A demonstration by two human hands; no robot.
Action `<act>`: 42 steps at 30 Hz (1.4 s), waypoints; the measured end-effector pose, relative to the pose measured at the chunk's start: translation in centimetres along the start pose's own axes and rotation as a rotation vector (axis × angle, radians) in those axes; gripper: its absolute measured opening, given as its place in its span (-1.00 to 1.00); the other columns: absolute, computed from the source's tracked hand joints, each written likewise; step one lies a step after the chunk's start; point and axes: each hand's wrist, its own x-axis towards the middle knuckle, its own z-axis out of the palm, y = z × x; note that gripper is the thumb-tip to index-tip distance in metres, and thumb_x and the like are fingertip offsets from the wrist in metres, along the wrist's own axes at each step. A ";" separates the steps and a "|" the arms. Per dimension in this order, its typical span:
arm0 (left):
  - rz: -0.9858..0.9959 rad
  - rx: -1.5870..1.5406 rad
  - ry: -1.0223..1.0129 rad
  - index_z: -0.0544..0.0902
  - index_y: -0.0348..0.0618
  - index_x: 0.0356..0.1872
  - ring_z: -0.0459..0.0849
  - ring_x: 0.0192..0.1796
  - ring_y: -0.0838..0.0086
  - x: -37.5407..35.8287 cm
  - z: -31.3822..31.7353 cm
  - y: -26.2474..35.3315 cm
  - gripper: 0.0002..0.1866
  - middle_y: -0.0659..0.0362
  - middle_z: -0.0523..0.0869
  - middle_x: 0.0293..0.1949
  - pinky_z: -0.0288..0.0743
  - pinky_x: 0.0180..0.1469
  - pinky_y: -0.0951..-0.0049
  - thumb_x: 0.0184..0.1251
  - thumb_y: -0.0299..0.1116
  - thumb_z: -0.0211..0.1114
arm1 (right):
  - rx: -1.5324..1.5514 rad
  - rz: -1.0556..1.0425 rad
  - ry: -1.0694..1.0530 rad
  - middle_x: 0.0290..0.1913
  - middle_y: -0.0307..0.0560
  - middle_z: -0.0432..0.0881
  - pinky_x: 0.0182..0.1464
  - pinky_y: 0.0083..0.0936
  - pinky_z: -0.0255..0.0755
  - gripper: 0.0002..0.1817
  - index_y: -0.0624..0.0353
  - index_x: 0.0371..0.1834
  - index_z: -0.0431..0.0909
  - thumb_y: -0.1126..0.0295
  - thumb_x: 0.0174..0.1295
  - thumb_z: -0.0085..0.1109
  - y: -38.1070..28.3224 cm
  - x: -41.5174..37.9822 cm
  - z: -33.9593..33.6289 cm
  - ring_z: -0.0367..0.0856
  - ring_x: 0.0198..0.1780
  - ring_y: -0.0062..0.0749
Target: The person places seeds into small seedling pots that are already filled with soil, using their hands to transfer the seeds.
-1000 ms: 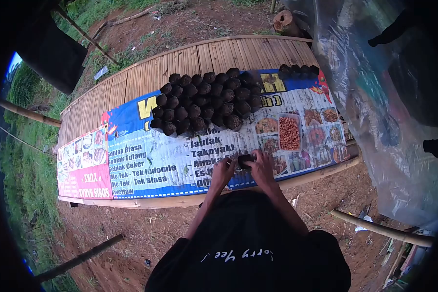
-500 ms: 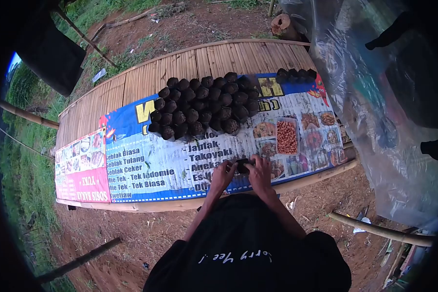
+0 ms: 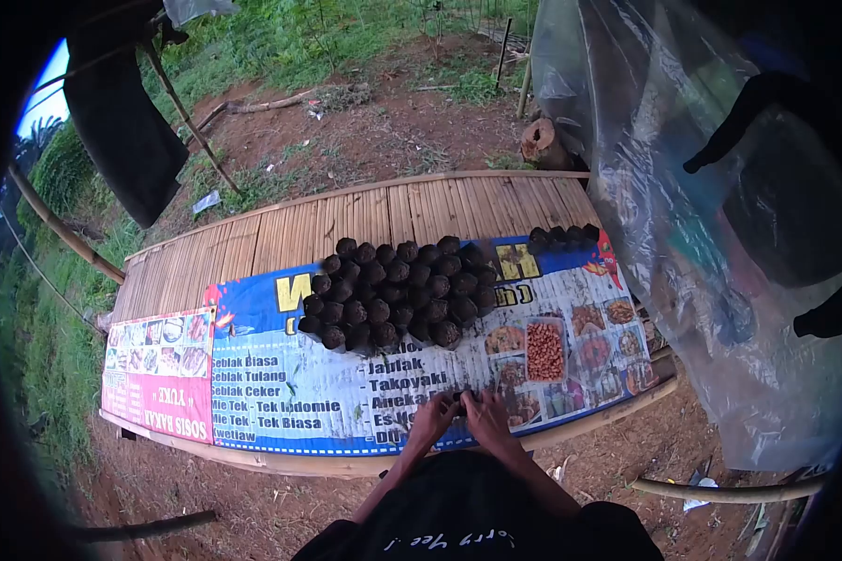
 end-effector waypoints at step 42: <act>-0.057 0.058 -0.052 0.68 -0.29 -0.24 0.75 -0.31 0.15 0.4 0.1 -0.2 -0.45 -0.05 0.74 -0.39 0.60 -0.21 0.23 0.16 0.12 0.36 | 0.496 0.439 0.047 -0.38 -0.20 0.65 -0.07 -0.23 0.32 -0.78 0.11 -0.35 0.54 0.27 0.06 0.35 1.3 -0.5 -0.1 0.49 -0.22 -0.17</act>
